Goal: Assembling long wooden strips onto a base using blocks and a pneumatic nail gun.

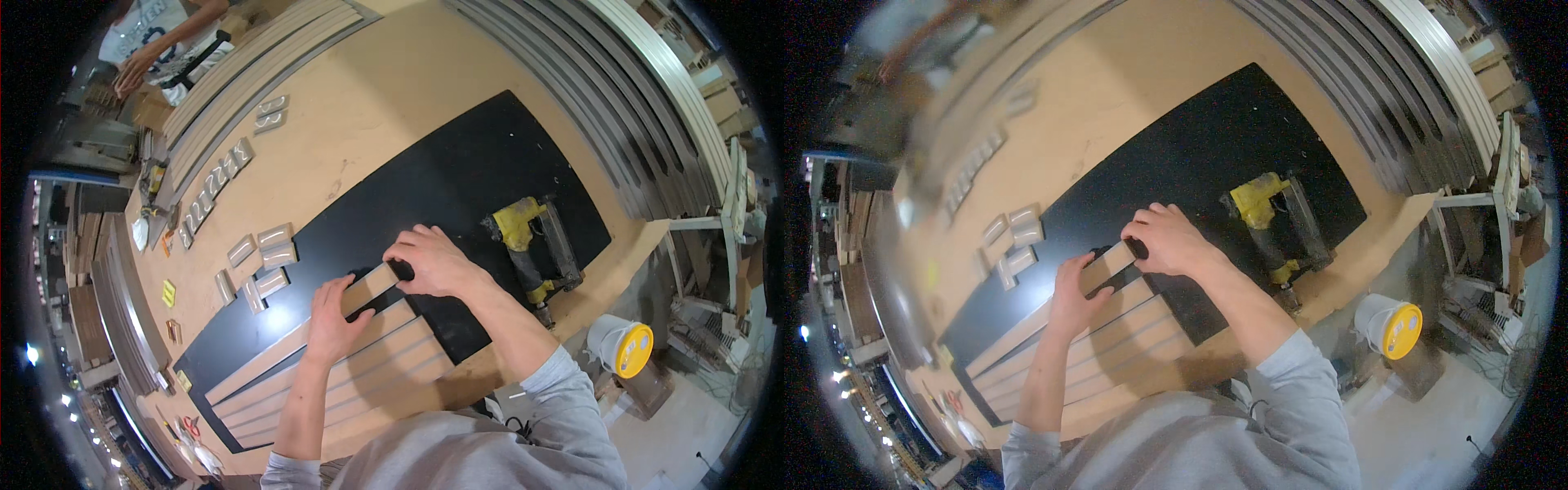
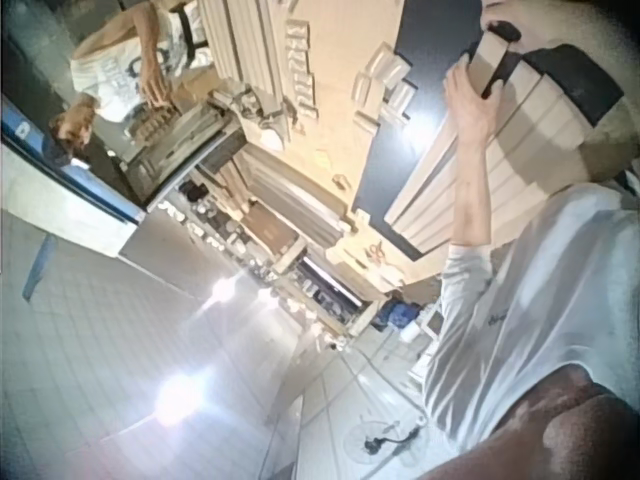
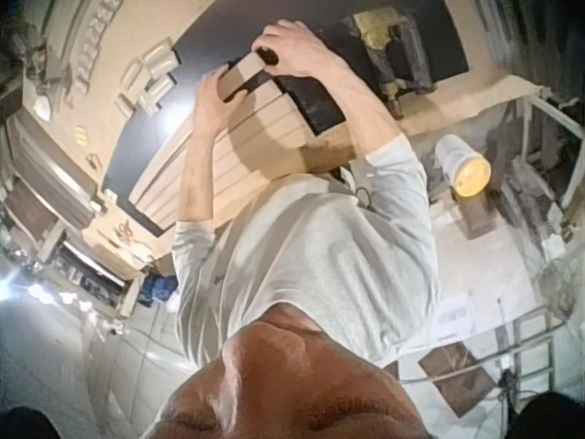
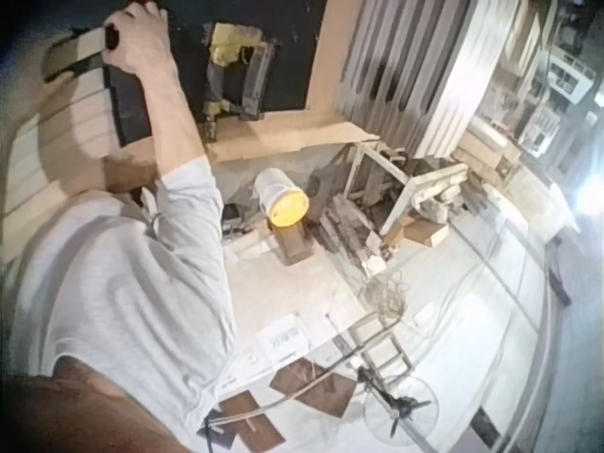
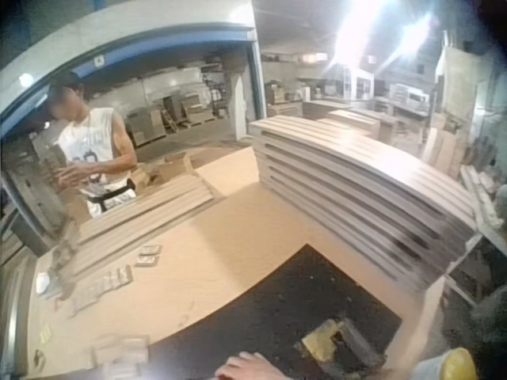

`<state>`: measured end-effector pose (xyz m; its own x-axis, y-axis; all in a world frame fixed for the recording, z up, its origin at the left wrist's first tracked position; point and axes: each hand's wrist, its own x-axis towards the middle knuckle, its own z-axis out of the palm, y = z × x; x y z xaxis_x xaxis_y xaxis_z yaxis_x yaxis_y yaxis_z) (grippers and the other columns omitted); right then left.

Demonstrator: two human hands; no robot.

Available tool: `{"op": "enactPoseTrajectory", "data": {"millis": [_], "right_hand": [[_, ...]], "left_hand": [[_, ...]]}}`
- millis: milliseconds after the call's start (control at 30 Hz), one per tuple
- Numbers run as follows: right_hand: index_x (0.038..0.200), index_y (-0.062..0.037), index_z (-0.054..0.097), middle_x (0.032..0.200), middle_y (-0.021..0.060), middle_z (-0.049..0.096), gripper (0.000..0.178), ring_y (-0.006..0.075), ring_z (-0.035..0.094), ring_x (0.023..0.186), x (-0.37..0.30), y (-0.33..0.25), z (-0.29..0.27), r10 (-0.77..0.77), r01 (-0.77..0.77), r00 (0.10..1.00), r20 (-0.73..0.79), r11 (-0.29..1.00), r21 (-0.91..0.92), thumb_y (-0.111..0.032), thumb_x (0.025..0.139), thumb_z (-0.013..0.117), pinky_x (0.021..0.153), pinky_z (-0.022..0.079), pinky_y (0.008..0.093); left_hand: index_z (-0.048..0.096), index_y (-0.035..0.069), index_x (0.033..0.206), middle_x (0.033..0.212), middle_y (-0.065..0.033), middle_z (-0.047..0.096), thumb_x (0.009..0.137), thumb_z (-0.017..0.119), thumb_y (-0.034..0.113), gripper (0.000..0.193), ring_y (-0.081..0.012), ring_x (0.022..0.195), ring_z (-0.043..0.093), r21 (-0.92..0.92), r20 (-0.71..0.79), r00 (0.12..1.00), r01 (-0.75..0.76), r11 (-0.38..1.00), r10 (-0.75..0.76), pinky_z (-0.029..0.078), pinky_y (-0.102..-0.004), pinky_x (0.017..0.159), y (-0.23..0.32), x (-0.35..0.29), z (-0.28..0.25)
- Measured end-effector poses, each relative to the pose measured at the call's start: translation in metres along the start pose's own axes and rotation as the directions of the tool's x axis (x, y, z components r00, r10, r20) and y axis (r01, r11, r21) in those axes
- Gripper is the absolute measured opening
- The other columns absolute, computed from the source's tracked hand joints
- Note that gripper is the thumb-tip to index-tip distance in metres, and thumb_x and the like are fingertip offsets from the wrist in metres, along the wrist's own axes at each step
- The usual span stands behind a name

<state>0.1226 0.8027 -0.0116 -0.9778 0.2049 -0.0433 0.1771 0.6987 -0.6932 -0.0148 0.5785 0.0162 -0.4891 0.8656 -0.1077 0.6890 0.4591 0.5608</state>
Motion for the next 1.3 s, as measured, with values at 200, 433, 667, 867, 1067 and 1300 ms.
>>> {"op": "enactPoseTrajectory", "data": {"millis": [200,433,667,867,1067,1300], "right_hand": [[0.117,-0.0189,0.073,0.113,0.0027,0.065,0.048,0.0271,0.057,0.117,0.000,-0.001,0.005,0.025,-0.025,1.000,-0.003,0.999,-0.043,-0.025,0.072,0.089,0.101,0.044,0.0439],[0.112,-0.0187,0.073,0.112,0.0025,0.065,0.042,0.0268,0.058,0.115,-0.001,-0.004,0.007,0.022,-0.024,0.999,-0.038,0.999,-0.031,-0.024,0.073,0.088,0.099,0.045,0.0443],[0.115,-0.0170,0.073,0.109,0.0021,0.065,0.043,0.0278,0.058,0.107,-0.015,-0.001,0.016,0.020,-0.030,0.983,-0.181,0.998,-0.057,-0.022,0.074,0.087,0.092,0.046,0.0440],[0.119,-0.0144,0.076,0.107,0.0025,0.066,0.039,0.0267,0.058,0.105,-0.051,-0.036,0.047,0.243,-0.236,0.888,-0.391,0.970,0.067,-0.028,0.083,0.082,0.090,0.044,0.0442],[0.125,-0.0116,0.072,0.110,0.0025,0.064,0.042,0.0268,0.056,0.108,-0.056,-0.052,0.059,0.311,-0.305,0.854,-0.418,0.949,0.083,-0.028,0.086,0.077,0.091,0.042,0.0440],[0.127,-0.0097,0.071,0.110,0.0029,0.064,0.043,0.0264,0.056,0.106,-0.058,-0.046,0.060,0.210,-0.234,0.880,-0.427,0.972,-0.004,-0.021,0.086,0.073,0.089,0.043,0.0442]], "left_hand": [[0.062,0.004,0.129,0.126,-0.0159,0.062,0.078,0.086,0.020,0.059,-0.0367,0.120,0.057,-0.003,-0.033,0.999,0.014,1.000,-0.014,0.045,-0.0481,0.106,0.003,0.002,0.004],[0.066,0.006,0.122,0.119,-0.0124,0.063,0.078,0.086,0.020,0.050,-0.0339,0.114,0.059,0.098,-0.035,0.999,-0.038,0.994,0.042,0.046,-0.0475,0.097,0.003,0.010,0.013],[0.066,0.005,0.122,0.115,-0.0129,0.062,0.077,0.085,0.018,0.051,-0.0349,0.112,0.059,0.116,-0.007,0.999,-0.045,0.992,0.046,0.046,-0.0473,0.096,0.008,0.014,0.018],[0.065,0.003,0.115,0.105,-0.0178,0.063,0.076,0.086,0.014,0.046,-0.0394,0.104,0.060,0.122,-0.041,0.996,-0.073,0.990,0.079,0.049,-0.0488,0.090,0.003,0.012,0.018],[0.066,0.003,0.118,0.107,-0.0155,0.064,0.076,0.086,0.016,0.048,-0.0382,0.104,0.062,0.182,0.019,0.997,-0.073,0.980,0.071,0.049,-0.0487,0.093,0.006,0.017,0.015],[0.067,0.002,0.116,0.104,-0.0173,0.064,0.076,0.086,0.016,0.047,-0.0392,0.102,0.061,0.174,0.005,0.993,-0.121,0.977,0.122,0.050,-0.0484,0.091,0.007,0.019,0.012]]}}
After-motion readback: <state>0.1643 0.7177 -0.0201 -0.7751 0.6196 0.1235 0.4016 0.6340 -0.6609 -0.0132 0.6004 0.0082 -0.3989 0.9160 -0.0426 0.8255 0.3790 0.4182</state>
